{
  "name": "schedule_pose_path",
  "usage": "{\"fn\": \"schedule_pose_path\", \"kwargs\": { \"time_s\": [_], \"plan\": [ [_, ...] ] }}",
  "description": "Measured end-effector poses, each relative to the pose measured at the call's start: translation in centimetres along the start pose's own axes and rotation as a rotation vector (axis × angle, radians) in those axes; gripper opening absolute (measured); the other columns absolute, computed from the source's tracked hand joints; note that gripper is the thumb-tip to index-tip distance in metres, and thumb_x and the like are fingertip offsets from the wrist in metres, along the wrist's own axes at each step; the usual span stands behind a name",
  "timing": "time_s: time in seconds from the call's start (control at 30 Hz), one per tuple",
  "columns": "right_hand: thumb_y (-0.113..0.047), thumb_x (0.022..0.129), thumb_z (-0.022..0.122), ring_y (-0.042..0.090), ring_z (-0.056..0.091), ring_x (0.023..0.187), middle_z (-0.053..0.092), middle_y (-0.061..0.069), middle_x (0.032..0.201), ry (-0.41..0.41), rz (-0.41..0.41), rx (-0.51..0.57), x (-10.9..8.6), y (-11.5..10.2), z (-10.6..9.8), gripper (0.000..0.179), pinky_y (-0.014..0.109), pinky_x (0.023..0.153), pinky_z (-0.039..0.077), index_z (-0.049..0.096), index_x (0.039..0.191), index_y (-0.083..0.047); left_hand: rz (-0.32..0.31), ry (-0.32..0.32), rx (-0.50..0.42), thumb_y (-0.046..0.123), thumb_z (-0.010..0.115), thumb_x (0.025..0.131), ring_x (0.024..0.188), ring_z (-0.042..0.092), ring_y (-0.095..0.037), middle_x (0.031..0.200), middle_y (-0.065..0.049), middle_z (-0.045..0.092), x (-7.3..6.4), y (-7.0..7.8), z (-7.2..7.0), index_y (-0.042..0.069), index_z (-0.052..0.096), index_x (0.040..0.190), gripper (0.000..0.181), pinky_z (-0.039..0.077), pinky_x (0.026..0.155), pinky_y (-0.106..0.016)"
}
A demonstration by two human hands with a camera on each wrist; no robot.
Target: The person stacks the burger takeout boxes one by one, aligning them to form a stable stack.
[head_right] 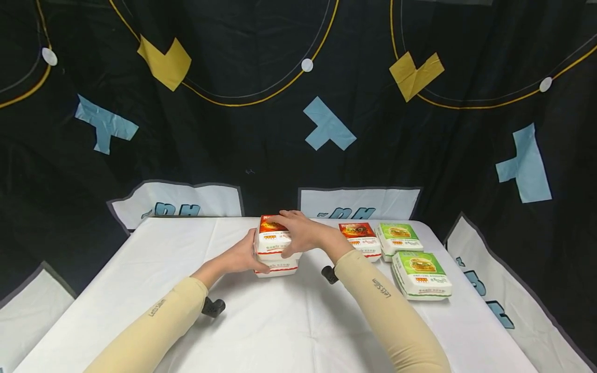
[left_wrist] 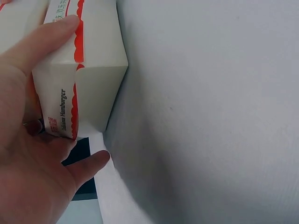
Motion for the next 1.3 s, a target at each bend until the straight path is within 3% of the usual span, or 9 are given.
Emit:
{"fn": "schedule_pose_path", "kwargs": {
  "time_s": [0.43, 0.93, 1.3],
  "plan": [
    [-0.044, 0.075, 0.087, 0.025, 0.025, 0.146, 0.023, 0.0, 0.166, 0.028, 0.002, -0.015, -0.13, 0.43, -0.16, 0.095, 0.049, 0.104, 0.047, 0.033, 0.153, -0.043, 0.019, 0.006, -0.026, 0.025, 0.098, 0.062, 0.133, 0.048, -0.021, 0.148, -0.004, 0.045, -0.28, 0.16, -0.46, 0.015, 0.016, 0.155, 0.124, 0.036, 0.116, -0.048],
    [-0.048, 0.075, 0.085, 0.023, 0.029, 0.141, 0.026, -0.002, 0.164, 0.037, 0.005, -0.059, 0.22, 0.22, -0.12, 0.094, 0.045, 0.099, 0.051, 0.033, 0.154, -0.044, 0.015, 0.004, -0.07, 0.025, 0.098, 0.063, 0.128, 0.049, -0.022, 0.146, -0.005, 0.045, -0.22, -0.22, -0.41, 0.014, 0.017, 0.152, 0.12, 0.038, 0.114, -0.047],
    [-0.046, 0.078, 0.083, 0.023, 0.03, 0.14, 0.027, -0.001, 0.164, 0.052, -0.028, -0.079, 0.07, -0.37, 0.05, 0.091, 0.046, 0.1, 0.049, 0.033, 0.154, -0.043, 0.049, 0.015, -0.088, 0.025, 0.097, 0.065, 0.132, 0.048, -0.023, 0.149, -0.005, 0.042, -0.17, -0.42, -0.27, 0.016, 0.014, 0.154, 0.122, 0.036, 0.115, -0.05]
  ]
}}
Point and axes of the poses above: each hand's wrist, its own x-axis towards the middle knuckle, its own z-axis out of the palm, y = z × x, the point moved 10 cm from there along x, towards the middle knuckle
